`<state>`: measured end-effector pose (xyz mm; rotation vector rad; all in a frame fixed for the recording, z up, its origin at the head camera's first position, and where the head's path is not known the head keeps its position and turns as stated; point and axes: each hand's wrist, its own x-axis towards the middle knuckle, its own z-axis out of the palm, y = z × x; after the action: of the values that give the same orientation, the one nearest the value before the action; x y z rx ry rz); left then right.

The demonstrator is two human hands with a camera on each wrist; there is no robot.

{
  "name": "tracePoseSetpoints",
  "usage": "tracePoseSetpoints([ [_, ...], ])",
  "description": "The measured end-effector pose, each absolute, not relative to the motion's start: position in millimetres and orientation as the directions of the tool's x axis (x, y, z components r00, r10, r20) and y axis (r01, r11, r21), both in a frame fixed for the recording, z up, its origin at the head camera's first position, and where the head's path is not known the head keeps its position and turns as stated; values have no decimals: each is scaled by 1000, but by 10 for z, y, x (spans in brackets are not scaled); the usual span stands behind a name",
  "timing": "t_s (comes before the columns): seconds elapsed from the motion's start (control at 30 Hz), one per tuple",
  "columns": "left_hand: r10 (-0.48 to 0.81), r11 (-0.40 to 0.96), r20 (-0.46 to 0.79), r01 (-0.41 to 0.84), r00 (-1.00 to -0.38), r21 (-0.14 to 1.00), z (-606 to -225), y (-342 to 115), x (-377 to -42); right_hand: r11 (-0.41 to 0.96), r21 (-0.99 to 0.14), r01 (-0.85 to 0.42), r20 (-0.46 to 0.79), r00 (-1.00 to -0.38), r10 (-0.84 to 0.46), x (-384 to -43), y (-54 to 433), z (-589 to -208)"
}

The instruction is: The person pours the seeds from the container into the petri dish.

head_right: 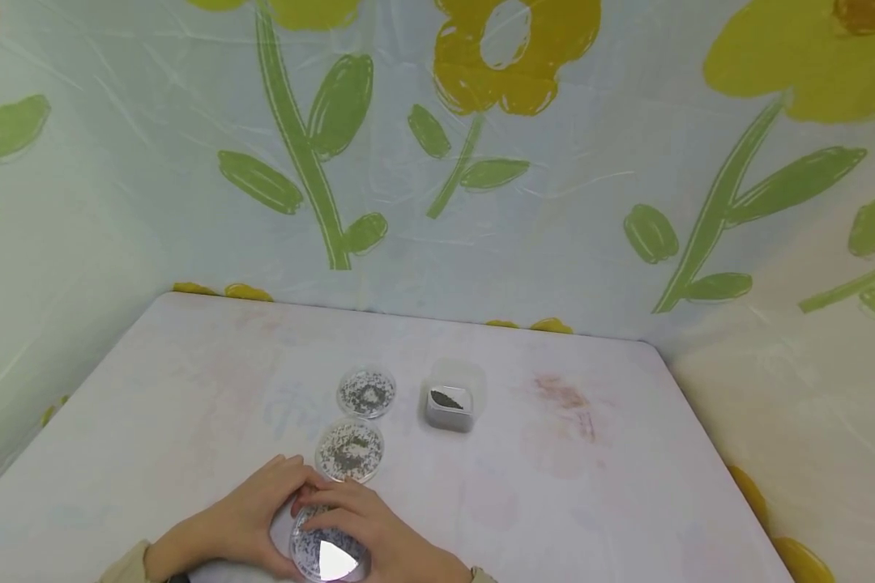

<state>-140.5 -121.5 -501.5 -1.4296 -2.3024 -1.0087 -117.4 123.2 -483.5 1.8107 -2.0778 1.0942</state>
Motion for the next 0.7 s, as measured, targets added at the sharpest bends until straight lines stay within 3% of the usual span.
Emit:
tracePoseSetpoints([
  [0.17, 682, 288, 550, 868, -482, 404, -5004, -1196, -1410, -13, -388, -921, 575, -231, -784, -1179, 1220, -4817],
  [0.37, 695, 288, 532, 866, -483, 410, -4982, -1196, -1437, -5, -430, -903, 549, -257, -795, -1172, 1238, -4807],
  [0.57, 710, 303, 485, 843, -511, 445, -4967, -1206, -1446, 32, -502, -864, 518, -330, -789, -1171, 1364, -4684],
  [0.7, 708, 325, 398, 770, -583, 550, -4933, -1240, -1443, 110, -470, -876, 559, -392, -731, -1222, 1537, -4467],
])
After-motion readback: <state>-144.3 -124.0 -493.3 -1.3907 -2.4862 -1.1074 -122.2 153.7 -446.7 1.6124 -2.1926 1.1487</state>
